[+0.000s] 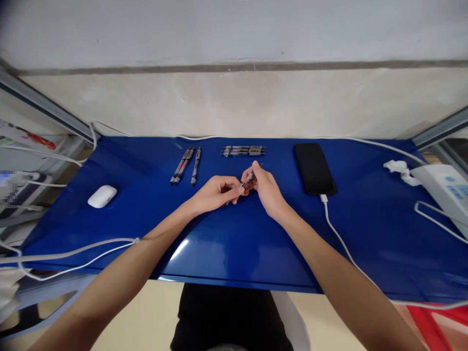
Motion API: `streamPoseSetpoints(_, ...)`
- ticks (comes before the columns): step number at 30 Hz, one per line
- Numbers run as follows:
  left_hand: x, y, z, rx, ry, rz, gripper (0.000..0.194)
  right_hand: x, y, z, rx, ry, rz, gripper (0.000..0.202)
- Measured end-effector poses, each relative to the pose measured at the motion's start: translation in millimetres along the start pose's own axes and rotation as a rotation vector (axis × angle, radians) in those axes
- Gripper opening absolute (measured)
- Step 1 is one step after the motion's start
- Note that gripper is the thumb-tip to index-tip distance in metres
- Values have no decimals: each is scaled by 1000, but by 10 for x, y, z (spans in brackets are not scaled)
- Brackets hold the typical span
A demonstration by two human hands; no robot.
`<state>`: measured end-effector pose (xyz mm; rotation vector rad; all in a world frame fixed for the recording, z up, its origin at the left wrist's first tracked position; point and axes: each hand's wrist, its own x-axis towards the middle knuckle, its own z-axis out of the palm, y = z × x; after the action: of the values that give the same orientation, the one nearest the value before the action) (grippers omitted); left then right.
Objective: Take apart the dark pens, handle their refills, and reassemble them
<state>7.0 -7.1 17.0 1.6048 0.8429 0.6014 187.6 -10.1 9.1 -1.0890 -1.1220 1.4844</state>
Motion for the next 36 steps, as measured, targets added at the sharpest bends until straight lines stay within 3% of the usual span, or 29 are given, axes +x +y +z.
streamPoseSetpoints(5,1,-9,-15,69,96,8,38,5,-5,-4,-16,23,-4,54)
streamPoseSetpoints(11,-3,-8,-89,460,331,82,34,12,2,-11,-92,117,-79,44)
streamPoseSetpoints(16,-1,-29,-157,582,434,109,35,6,6,-39,-187,147,-131,41)
streamPoseSetpoints(22,0,-57,-173,573,426,108,40,8,-15,-41,-41,125,-108,38)
streamPoseSetpoints(29,-11,-70,12,500,349,72,41,-13,-85,23,187,-29,-85,40)
streamPoseSetpoints(36,10,-51,-16,358,303,72,43,2,-150,-72,393,13,-10,41)
